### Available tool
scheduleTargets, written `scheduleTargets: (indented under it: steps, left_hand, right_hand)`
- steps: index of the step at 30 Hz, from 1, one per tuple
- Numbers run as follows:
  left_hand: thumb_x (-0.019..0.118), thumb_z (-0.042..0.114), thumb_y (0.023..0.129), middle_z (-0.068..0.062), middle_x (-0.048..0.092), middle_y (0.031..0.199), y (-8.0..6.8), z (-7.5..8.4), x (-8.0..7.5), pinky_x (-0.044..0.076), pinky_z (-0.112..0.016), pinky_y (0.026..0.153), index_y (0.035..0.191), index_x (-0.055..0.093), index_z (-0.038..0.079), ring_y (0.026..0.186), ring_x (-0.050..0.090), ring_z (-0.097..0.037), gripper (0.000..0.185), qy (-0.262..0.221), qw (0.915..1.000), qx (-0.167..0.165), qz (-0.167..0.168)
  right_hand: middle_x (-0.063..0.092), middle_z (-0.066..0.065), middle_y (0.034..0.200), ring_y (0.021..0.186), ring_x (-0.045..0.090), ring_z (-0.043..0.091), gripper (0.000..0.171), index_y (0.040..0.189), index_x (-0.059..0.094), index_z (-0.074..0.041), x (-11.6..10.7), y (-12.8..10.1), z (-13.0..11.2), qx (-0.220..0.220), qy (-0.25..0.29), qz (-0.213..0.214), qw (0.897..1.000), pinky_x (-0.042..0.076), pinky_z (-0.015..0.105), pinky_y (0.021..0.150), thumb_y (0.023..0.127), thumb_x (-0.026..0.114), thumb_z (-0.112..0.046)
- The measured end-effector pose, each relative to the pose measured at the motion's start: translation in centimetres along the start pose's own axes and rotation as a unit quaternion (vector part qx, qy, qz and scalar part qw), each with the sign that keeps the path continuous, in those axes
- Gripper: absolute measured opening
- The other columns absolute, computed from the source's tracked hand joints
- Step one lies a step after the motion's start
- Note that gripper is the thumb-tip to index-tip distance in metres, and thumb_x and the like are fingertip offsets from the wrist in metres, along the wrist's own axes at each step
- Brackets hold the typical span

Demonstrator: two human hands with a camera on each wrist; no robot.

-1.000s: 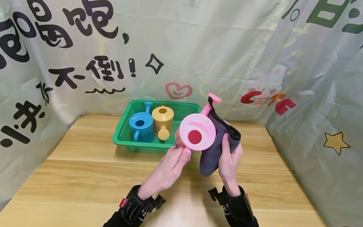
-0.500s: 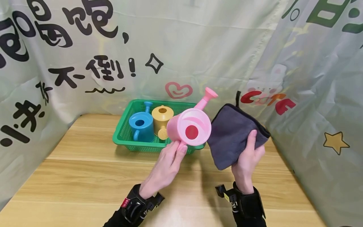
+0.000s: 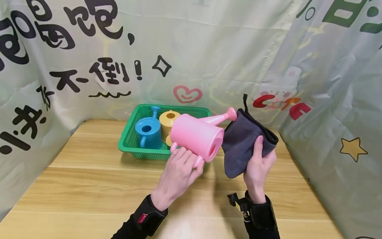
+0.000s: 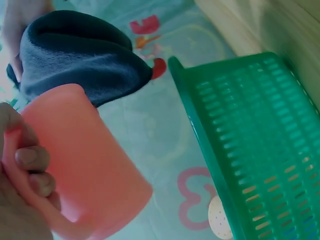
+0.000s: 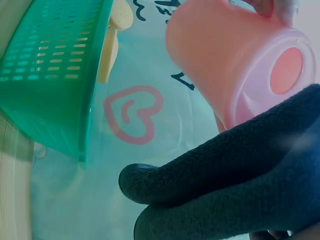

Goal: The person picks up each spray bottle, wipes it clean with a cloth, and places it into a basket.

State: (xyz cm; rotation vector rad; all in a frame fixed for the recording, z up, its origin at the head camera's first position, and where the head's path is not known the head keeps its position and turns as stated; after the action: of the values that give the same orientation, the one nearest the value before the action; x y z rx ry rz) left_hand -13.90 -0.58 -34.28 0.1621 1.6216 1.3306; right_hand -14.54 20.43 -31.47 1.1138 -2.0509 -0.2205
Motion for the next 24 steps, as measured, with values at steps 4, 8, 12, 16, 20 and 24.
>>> scheduleTargets:
  steps: [4, 8, 12, 16, 20, 24]
  left_hand:
    - [0.065, 0.021, 0.090, 0.002, 0.049, 0.070, 0.0, 0.0, 0.1, 0.038, -0.026, 0.073, 0.076, 0.052, 0.012, 0.072, 0.045, -0.014, 0.021, 0.025, 0.9983, 0.039, 0.034]
    - [0.063, 0.022, 0.090, 0.002, 0.049, 0.068, -0.1, -0.2, 0.2, 0.038, -0.026, 0.073, 0.073, 0.052, 0.012, 0.070, 0.046, -0.014, 0.022, 0.027, 0.9968, 0.053, 0.053]
    - [0.057, 0.024, 0.094, 0.002, 0.050, 0.066, -0.1, -0.4, 0.2, 0.038, -0.026, 0.072, 0.070, 0.052, 0.012, 0.068, 0.046, -0.014, 0.026, 0.029, 0.9948, 0.071, 0.067]
    - [0.052, 0.024, 0.095, 0.004, 0.050, 0.063, -0.1, -0.2, 0.3, 0.038, -0.023, 0.070, 0.067, 0.054, 0.014, 0.066, 0.046, -0.012, 0.030, 0.030, 0.9890, 0.118, 0.083]
    - [0.054, 0.022, 0.092, 0.007, 0.049, 0.061, -0.1, 0.2, 0.3, 0.040, -0.022, 0.072, 0.064, 0.054, 0.017, 0.064, 0.046, -0.010, 0.028, 0.026, 0.9809, 0.165, 0.099]
    - [0.054, 0.023, 0.090, 0.007, 0.048, 0.059, 0.0, 0.4, 0.2, 0.041, -0.021, 0.072, 0.062, 0.053, 0.018, 0.063, 0.045, -0.009, 0.028, 0.024, 0.9771, 0.183, 0.107]
  right_hand:
    - [0.071, 0.002, 0.098, 0.085, 0.068, 0.010, 0.017, 0.111, 0.068, 0.000, 0.1, -0.3, -0.2, -0.040, -0.075, -0.021, 0.996, 0.054, 0.021, 0.078, 0.099, 0.060, -0.010]
    - [0.071, -0.003, 0.099, 0.089, 0.067, 0.007, 0.017, 0.111, 0.069, -0.002, 0.2, -0.6, -0.5, -0.082, -0.137, -0.031, 0.987, 0.052, 0.019, 0.083, 0.099, 0.060, -0.009]
    - [0.071, -0.001, 0.097, 0.087, 0.066, 0.009, 0.015, 0.109, 0.069, -0.002, 0.1, -0.3, -0.7, -0.089, -0.114, 0.005, 0.989, 0.051, 0.021, 0.082, 0.099, 0.060, -0.008]
    - [0.072, 0.002, 0.095, 0.085, 0.066, 0.011, 0.015, 0.108, 0.070, 0.000, 0.0, -0.1, -0.9, -0.104, -0.080, 0.057, 0.990, 0.051, 0.023, 0.082, 0.098, 0.062, -0.007]
    - [0.073, 0.003, 0.110, 0.101, 0.068, 0.013, 0.023, 0.117, 0.067, 0.007, 0.5, -0.3, -1.1, -0.149, -0.139, -0.010, 0.979, 0.050, 0.024, 0.094, 0.097, 0.057, 0.002]
    - [0.070, 0.014, 0.124, 0.120, 0.065, 0.016, 0.033, 0.125, 0.062, 0.009, 1.4, -0.8, -1.0, -0.187, -0.219, -0.169, 0.943, 0.047, 0.026, 0.106, 0.093, 0.055, 0.012]
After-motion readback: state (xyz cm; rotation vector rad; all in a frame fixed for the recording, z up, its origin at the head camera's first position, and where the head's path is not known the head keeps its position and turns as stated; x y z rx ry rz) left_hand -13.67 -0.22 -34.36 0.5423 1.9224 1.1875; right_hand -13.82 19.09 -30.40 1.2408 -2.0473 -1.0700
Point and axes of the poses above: each hand's wrist, its own y-axis towards the middle knuckle, its own x-axis out of the palm, z = x × y, the point moved 3 cm from there along y, towards the middle knuckle
